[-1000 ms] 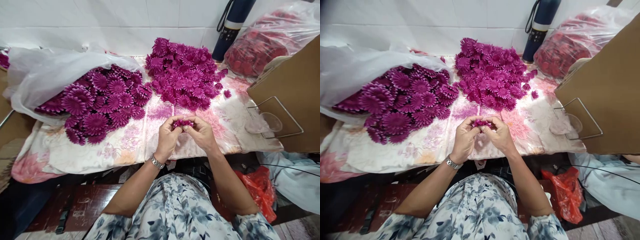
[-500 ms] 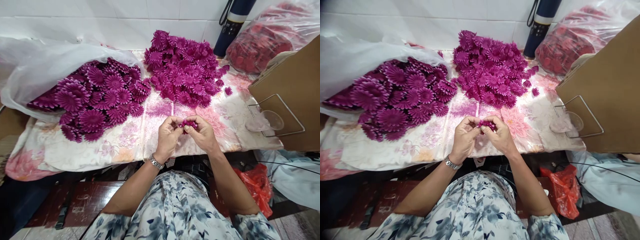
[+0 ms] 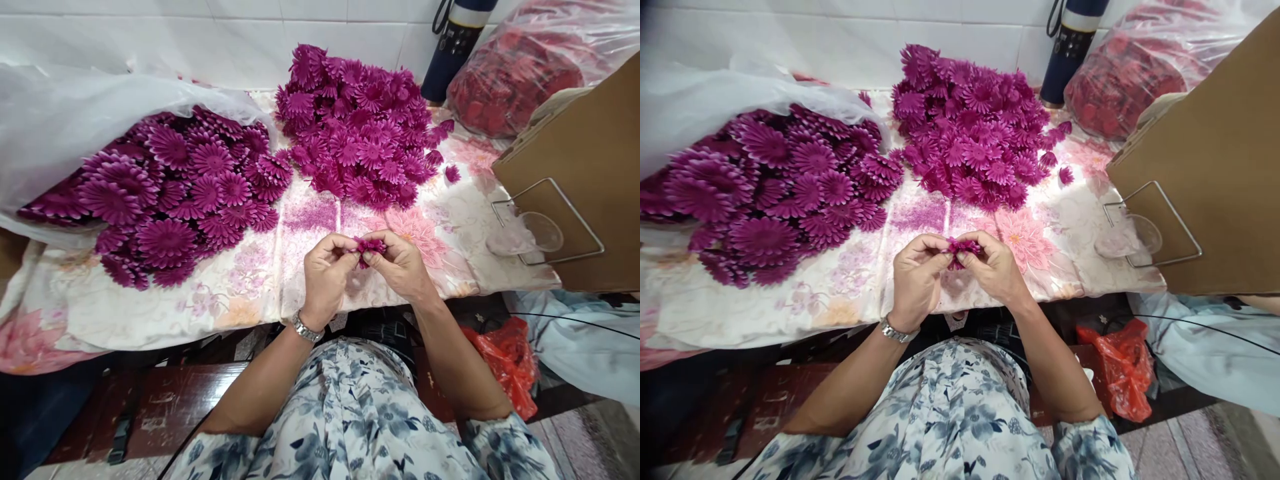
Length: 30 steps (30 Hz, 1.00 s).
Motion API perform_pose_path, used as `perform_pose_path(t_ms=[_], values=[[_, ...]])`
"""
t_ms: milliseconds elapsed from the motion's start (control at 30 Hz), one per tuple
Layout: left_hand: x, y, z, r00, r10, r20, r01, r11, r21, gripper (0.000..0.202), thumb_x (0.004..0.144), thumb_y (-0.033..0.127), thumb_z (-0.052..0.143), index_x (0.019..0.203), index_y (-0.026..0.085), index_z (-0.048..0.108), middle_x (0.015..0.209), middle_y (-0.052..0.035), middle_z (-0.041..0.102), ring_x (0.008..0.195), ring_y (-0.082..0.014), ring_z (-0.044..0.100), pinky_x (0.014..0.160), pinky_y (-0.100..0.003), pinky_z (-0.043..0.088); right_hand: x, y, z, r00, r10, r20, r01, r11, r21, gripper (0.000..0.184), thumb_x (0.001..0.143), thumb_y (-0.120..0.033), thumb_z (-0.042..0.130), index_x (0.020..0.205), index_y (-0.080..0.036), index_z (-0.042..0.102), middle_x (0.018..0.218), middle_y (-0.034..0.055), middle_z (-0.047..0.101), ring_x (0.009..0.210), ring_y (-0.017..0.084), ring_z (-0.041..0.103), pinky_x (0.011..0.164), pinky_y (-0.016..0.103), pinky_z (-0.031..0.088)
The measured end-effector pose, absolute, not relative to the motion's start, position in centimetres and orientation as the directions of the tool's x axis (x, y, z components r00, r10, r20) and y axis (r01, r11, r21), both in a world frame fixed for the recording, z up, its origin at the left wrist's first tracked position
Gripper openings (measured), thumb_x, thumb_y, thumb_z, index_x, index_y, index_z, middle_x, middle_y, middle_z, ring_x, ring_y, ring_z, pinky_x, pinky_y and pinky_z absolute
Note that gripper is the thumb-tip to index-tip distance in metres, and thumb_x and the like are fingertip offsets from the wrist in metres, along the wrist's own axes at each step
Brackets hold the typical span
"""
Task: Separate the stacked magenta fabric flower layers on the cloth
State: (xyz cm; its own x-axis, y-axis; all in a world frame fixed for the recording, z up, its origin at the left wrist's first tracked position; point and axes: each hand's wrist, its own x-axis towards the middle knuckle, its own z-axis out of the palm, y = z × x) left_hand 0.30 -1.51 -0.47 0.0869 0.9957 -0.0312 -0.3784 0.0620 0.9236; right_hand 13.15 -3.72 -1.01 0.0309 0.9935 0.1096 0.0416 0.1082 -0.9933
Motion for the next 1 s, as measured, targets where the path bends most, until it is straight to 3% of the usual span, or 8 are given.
perform_pose_path(t_ms=[133, 300, 467, 533, 600, 700, 867, 1000], values=[[0.0, -0.8, -0.1, 0.142, 0.946, -0.292, -0.515, 0.323, 0.794, 0.015, 0.051, 0.002, 0.061, 0.058, 0.015, 0.059, 0.057, 0.0037, 0.057, 0.053, -0.0058, 0.049, 0.053, -0.019, 0.038, 12.9, -4.0, -1.4, 0.022, 0.985, 0.169, 0.160, 0.163, -0.974, 0.025, 0.078, -0.016, 0.055, 0.102, -0.021, 0.058, 0.094, 0.0021, 0.065, 0.085, 0.013, 0.062, 0.078, 0.029, 0.051], [-0.3, -0.8, 0.0, 0.103, 0.948, -0.302, -0.561, 0.306, 0.769, 0.016, 0.057, 0.003, 0.061, 0.066, 0.015, 0.058, 0.061, 0.0038, 0.058, 0.054, -0.0053, 0.052, 0.053, -0.017, 0.040, 12.4, -4.6, -0.9, 0.097, 0.933, 0.346, 0.424, 0.276, -0.863, 0.023, 0.078, -0.011, 0.054, 0.098, -0.021, 0.059, 0.088, 0.0009, 0.064, 0.078, 0.012, 0.062, 0.074, 0.027, 0.052], [-0.6, -2.0, 0.4, 0.225, 0.909, -0.350, -0.603, 0.412, 0.683, 0.006, 0.078, 0.020, 0.060, 0.077, 0.016, 0.057, 0.066, 0.0017, 0.060, 0.058, -0.0080, 0.058, 0.057, -0.020, 0.047, 11.9, -4.5, -1.3, 0.014, 0.708, 0.706, 0.796, 0.420, -0.437, 0.027, 0.079, -0.005, 0.050, 0.097, -0.022, 0.059, 0.086, 0.0058, 0.063, 0.083, 0.018, 0.060, 0.075, 0.033, 0.052], [-0.8, -2.3, 0.4, 0.245, 0.878, -0.410, -0.659, 0.461, 0.594, 0.009, 0.082, 0.023, 0.058, 0.080, 0.014, 0.060, 0.074, -0.0008, 0.063, 0.065, -0.0082, 0.060, 0.061, -0.019, 0.048, 11.7, -4.5, -1.8, -0.085, 0.641, 0.763, 0.842, 0.456, -0.289, 0.031, 0.078, -0.003, 0.051, 0.103, -0.021, 0.058, 0.089, 0.0080, 0.063, 0.086, 0.019, 0.059, 0.076, 0.033, 0.053], [-1.0, -2.4, 0.3, 0.278, 0.855, -0.437, -0.680, 0.497, 0.539, 0.006, 0.080, 0.017, 0.058, 0.081, 0.013, 0.063, 0.078, -0.0018, 0.065, 0.069, -0.0074, 0.060, 0.063, -0.018, 0.048, 11.6, -4.7, -2.1, -0.166, 0.628, 0.760, 0.842, 0.492, -0.222, 0.034, 0.079, -0.003, 0.052, 0.107, -0.021, 0.057, 0.092, 0.0091, 0.063, 0.088, 0.019, 0.058, 0.078, 0.035, 0.053], [-1.4, -2.2, 0.2, 0.290, 0.866, -0.408, -0.667, 0.488, 0.562, 0.018, 0.069, 0.003, 0.060, 0.082, 0.014, 0.066, 0.078, -0.0009, 0.067, 0.068, -0.0065, 0.060, 0.067, -0.016, 0.048, 11.4, -5.3, -1.8, -0.226, 0.706, 0.671, 0.791, 0.535, -0.297, 0.036, 0.081, -0.006, 0.050, 0.112, -0.022, 0.057, 0.099, 0.0094, 0.063, 0.095, 0.021, 0.058, 0.084, 0.040, 0.051], [-1.9, -2.1, 0.1, 0.152, 0.908, -0.389, -0.621, 0.394, 0.677, 0.031, 0.063, 0.001, 0.061, 0.088, 0.017, 0.069, 0.082, -0.0009, 0.070, 0.075, -0.0086, 0.063, 0.074, -0.019, 0.048, 11.3, -5.6, -0.2, -0.132, 0.851, 0.509, 0.633, 0.468, -0.617, 0.023, 0.085, -0.015, 0.054, 0.106, -0.021, 0.060, 0.094, 0.0076, 0.064, 0.090, 0.019, 0.060, 0.078, 0.036, 0.051], [-1.8, -2.6, -0.2, 0.190, 0.916, -0.354, -0.607, 0.392, 0.691, 0.027, 0.066, 0.007, 0.064, 0.090, 0.018, 0.071, 0.083, -0.0013, 0.071, 0.075, -0.0093, 0.064, 0.073, -0.020, 0.047, 11.1, -4.7, -0.1, -0.061, 0.862, 0.503, 0.656, 0.415, -0.631, 0.006, 0.085, -0.024, 0.058, 0.090, -0.020, 0.059, 0.079, 0.0041, 0.061, 0.076, 0.017, 0.057, 0.068, 0.032, 0.048]])
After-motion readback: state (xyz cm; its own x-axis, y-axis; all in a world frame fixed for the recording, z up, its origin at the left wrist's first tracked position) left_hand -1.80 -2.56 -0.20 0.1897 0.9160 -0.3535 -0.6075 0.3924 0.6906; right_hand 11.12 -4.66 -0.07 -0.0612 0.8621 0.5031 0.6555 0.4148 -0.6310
